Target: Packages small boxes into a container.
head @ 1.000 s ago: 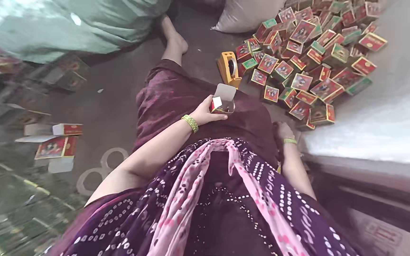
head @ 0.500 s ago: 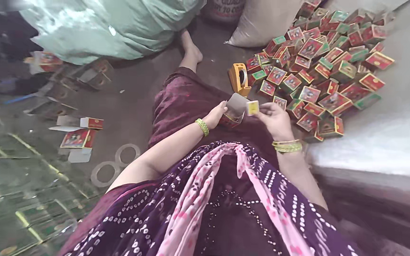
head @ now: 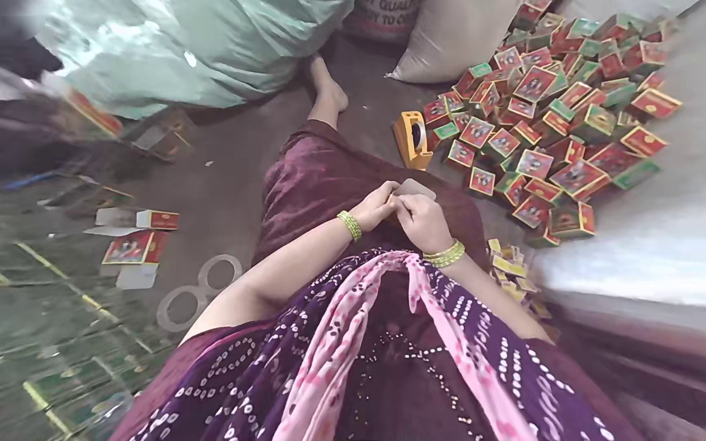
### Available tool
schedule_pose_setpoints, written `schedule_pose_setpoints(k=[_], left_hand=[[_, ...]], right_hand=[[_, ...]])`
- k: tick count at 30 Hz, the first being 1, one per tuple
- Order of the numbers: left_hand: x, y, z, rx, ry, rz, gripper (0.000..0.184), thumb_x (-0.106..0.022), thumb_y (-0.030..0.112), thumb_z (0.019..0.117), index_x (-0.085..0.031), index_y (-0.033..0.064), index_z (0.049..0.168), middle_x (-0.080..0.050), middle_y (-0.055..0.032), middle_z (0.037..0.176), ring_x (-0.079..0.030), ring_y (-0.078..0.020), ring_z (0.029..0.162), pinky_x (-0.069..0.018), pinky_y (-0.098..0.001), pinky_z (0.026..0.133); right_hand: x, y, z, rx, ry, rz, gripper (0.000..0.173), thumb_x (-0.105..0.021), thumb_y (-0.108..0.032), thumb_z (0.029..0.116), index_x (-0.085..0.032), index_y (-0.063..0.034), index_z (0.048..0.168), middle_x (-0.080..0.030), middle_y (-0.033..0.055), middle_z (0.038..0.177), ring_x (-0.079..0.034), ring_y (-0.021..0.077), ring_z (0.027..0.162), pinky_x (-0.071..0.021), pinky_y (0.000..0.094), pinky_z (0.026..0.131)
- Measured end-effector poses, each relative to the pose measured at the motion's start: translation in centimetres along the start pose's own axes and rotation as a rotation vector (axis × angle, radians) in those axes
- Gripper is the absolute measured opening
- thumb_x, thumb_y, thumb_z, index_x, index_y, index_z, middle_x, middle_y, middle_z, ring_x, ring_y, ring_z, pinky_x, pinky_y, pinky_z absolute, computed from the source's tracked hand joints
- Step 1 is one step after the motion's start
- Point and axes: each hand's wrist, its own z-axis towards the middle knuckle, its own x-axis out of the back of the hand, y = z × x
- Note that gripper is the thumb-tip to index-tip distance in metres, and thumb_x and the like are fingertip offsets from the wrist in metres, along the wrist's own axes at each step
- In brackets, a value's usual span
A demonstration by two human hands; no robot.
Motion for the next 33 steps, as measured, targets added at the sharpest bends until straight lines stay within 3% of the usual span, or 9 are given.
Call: schedule_pose_setpoints(k=[2, 5, 10, 14, 20, 25, 28, 31, 33], left_hand=[[-0.1, -0.4, 0.0, 0.04, 0.006, -0.04, 0.098, -0.049, 0.079, 0.0852, -0.038, 0.0038, 0.148, -0.067, -0.0097, 0.113, -0.068, -0.0127, 0.095, -0.0586, -0.0375, 0.084], [0.0, 0.3, -0.3, 0.158, 0.005, -0.051, 0.115, -0.043, 0.089, 0.0786, -0.026, 0.0049, 0.155, -0.063, -0.0152, 0.129, -0.067, -0.0181, 0.106, -0.0571, -0.0438, 0.09], [-0.3, 1.7, -0.5, 0.258, 0.046, -0.14, 0.106, -0.029, 0.085, 0.0871, -0.021, 0.0041, 0.155, -0.065, -0.0159, 0.116, -0.068, -0.017, 0.091, -0.0586, -0.0383, 0.079], [-0.2, 0.0, -0.2, 0.193, 0.037, -0.087, 0.114, -0.017, 0.091, 0.0844, -0.026, 0.0005, 0.154, -0.066, -0.0138, 0.119, -0.068, -0.0133, 0.097, -0.0583, -0.0361, 0.084], [-0.3, -0.7, 0.1, 0.22, 0.052, -0.07, 0.103, -0.016, 0.08, 0.0928, -0.028, -0.0013, 0.154, -0.063, -0.0179, 0.13, -0.064, -0.0178, 0.114, -0.0532, -0.039, 0.098], [-0.7, -0.2, 0.1, 0.259, 0.11, -0.137, 0.086, -0.013, 0.064, 0.1023, -0.028, -0.0031, 0.153, -0.064, -0.02, 0.123, -0.066, -0.0183, 0.105, -0.0555, -0.037, 0.092], [-0.9, -0.2, 0.2, 0.187, 0.163, -0.224, 0.082, -0.045, 0.051, 0.0979, -0.018, -0.0006, 0.156, -0.061, -0.019, 0.128, -0.064, -0.0191, 0.113, -0.0538, -0.0397, 0.098], [-0.9, -0.6, -0.1, 0.029, 0.127, -0.101, 0.113, -0.079, 0.05, 0.0809, -0.012, -0.0023, 0.155, -0.06, -0.0178, 0.131, -0.063, -0.0201, 0.118, -0.0544, -0.0405, 0.101], [-1.3, -0.5, -0.2, -0.006, 0.135, 0.069, 0.101, -0.084, 0.034, 0.0803, -0.023, -0.0044, 0.15, -0.056, -0.0211, 0.135, -0.062, -0.0225, 0.121, -0.0534, -0.0405, 0.104]], right_hand=[[-0.2, 0.4, -0.5, 0.131, -0.041, -0.083, 0.029, -0.053, -0.023, 0.1039, -0.076, -0.0059, 0.097, -0.074, 0.0083, 0.096, -0.068, 0.0226, 0.098, -0.0536, 0.0402, 0.091], [-1.1, 1.4, -1.1, 0.177, -0.134, -0.251, 0.039, -0.055, -0.037, 0.1028, -0.074, -0.0075, 0.12, -0.068, 0.0153, 0.113, -0.062, 0.033, 0.11, -0.0515, 0.0495, 0.093], [-1.5, 1.9, -0.9, 0.324, -0.186, -0.39, 0.019, -0.059, -0.016, 0.0997, -0.075, -0.0053, 0.1, -0.069, 0.0138, 0.107, -0.064, 0.0328, 0.108, -0.0516, 0.052, 0.094], [-1.4, 2.6, -0.2, 0.388, -0.188, -0.245, 0.023, -0.058, -0.018, 0.0992, -0.078, -0.0092, 0.106, -0.07, 0.0104, 0.109, -0.063, 0.0298, 0.111, -0.0491, 0.0514, 0.096], [-1.4, 2.2, 0.6, 0.311, -0.257, -0.195, 0.022, -0.059, -0.019, 0.0963, -0.078, -0.0073, 0.097, -0.071, 0.0115, 0.107, -0.064, 0.0307, 0.11, -0.0476, 0.0551, 0.096], [-0.7, 1.9, 0.9, 0.232, -0.33, -0.19, 0.03, -0.055, -0.028, 0.1016, -0.079, -0.0102, 0.106, -0.07, 0.0126, 0.11, -0.062, 0.0324, 0.115, -0.0437, 0.0593, 0.099], [-0.4, 3.0, 0.4, 0.058, -0.112, -0.062, 0.029, -0.068, -0.041, 0.0944, -0.079, -0.0147, 0.099, -0.065, 0.0137, 0.125, -0.055, 0.0347, 0.126, -0.042, 0.0602, 0.105], [-0.2, 4.4, -0.3, -0.2, 0.13, 0.196, 0.065, -0.086, -0.045, 0.0769, -0.067, -0.0091, 0.127, -0.055, 0.018, 0.141, -0.047, 0.0366, 0.134, -0.0406, 0.0556, 0.112], [-0.3, 4.9, -0.5, -0.344, 0.216, 0.354, 0.084, -0.095, -0.035, 0.0663, -0.055, -0.0031, 0.134, -0.054, 0.0205, 0.139, -0.05, 0.034, 0.132, -0.0431, 0.0507, 0.111]])
